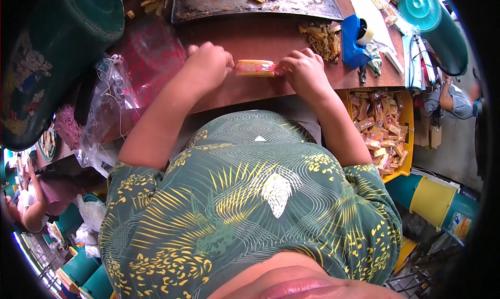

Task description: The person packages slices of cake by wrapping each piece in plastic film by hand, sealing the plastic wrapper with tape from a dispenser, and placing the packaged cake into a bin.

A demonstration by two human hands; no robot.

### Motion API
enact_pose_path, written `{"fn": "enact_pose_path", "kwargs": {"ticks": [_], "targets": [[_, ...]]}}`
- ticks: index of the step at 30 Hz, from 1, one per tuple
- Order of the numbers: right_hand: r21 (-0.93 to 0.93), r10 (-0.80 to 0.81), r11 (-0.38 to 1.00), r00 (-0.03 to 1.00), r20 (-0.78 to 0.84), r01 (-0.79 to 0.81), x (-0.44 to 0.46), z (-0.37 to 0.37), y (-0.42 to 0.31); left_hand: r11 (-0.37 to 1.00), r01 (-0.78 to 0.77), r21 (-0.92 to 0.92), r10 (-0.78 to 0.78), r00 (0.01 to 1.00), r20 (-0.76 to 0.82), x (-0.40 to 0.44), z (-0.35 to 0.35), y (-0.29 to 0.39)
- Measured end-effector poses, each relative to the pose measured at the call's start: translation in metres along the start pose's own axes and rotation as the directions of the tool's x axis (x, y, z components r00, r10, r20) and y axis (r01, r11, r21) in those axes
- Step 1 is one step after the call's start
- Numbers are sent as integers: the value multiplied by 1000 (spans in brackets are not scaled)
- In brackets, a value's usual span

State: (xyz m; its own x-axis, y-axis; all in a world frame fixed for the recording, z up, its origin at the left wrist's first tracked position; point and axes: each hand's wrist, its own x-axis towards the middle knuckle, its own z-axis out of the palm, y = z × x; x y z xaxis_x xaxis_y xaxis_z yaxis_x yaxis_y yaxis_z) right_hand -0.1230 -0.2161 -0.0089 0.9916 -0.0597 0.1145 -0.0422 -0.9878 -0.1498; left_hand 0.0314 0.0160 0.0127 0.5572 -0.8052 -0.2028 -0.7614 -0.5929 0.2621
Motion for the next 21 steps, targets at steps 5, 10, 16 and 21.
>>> {"fn": "enact_pose_path", "kwargs": {"ticks": [5,10,16,21], "targets": [[-111,-27,994,999,-36,23,-3,8,-15,968,-92,235,173,920,-352,-9,30,3],[-53,-51,998,994,-97,46,-38,22,-34,899,-196,-392,-8,887,-461,-13,64,11],[509,126,852,895,-428,124,-24,13,-27,172,-217,-961,-1,975,-221,28,50,17],[127,-179,957,877,-446,260,-25,5,-17,788,-473,-393,234,822,-520,26,67,15]]}}
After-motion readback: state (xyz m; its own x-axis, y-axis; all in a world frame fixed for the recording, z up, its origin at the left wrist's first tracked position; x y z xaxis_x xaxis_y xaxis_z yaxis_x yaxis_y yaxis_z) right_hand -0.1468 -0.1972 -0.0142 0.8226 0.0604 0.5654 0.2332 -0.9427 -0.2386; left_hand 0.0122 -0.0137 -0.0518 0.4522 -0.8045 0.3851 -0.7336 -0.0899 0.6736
